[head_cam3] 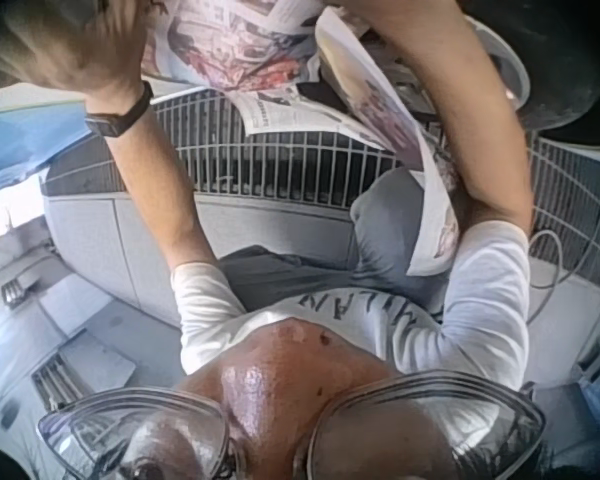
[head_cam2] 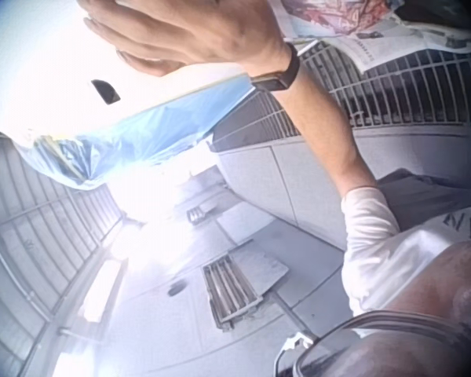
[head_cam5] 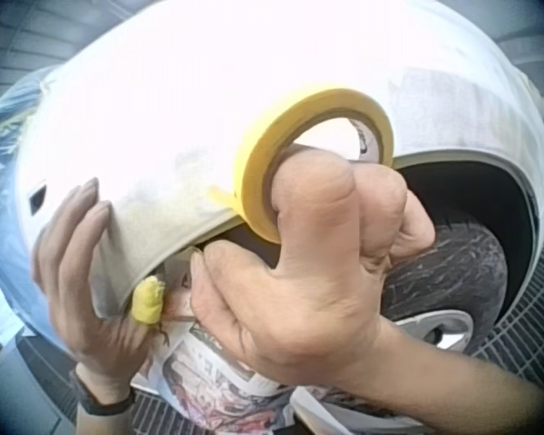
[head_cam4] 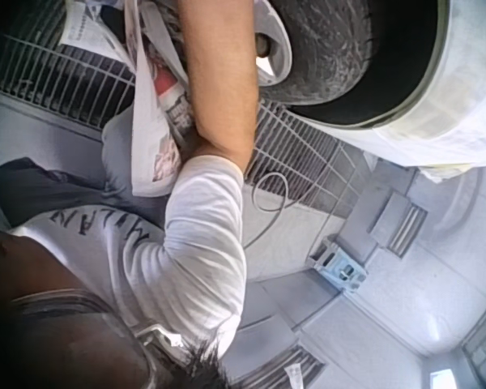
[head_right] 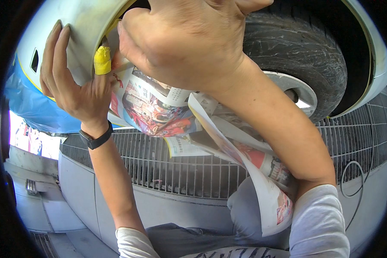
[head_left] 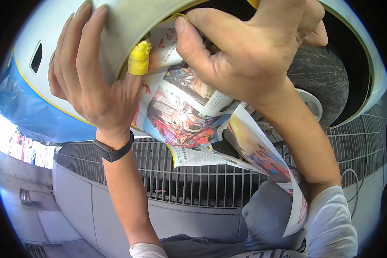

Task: The person applies yellow masking tape around the wheel arch of a white car and then covers the wheel with newspaper, securing it with additional tape.

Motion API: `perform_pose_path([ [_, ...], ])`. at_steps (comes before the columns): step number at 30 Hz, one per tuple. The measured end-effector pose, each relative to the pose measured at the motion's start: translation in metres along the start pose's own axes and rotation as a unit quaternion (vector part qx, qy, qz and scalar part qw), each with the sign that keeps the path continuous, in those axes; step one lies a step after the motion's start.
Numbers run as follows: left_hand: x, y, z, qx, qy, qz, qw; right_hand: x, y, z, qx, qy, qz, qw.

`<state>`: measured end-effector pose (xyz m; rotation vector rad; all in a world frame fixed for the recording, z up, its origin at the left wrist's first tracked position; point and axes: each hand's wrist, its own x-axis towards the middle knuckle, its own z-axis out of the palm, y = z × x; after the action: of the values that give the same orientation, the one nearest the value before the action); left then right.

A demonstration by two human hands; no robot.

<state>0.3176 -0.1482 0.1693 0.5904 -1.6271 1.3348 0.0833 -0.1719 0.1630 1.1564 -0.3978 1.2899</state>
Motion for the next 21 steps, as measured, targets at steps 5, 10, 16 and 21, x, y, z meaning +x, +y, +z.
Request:
perform_pose_path([
  [5, 0.013, 0.015, 0.005, -0.008, -0.001, 0.001, 1.000, 0.008, 0.004, -0.014, 0.007, -0.093, 0.032, 0.995],
  [10, 0.036, 0.011, 0.025, -0.021, 0.095, 0.047, 0.994, 0.018, -0.001, -0.024, 0.008, -0.153, 0.072, 0.986],
  [16, 0.016, 0.011, 0.025, -0.009, 0.129, 0.053, 0.990, 0.027, 0.002, -0.067, 0.141, -0.251, 0.121, 0.950],
  [21, -0.094, 0.072, -0.034, -0.131, 0.084, -0.342, 0.927, 0.028, -0.005, -0.087, 0.291, -0.303, 0.168, 0.892],
])
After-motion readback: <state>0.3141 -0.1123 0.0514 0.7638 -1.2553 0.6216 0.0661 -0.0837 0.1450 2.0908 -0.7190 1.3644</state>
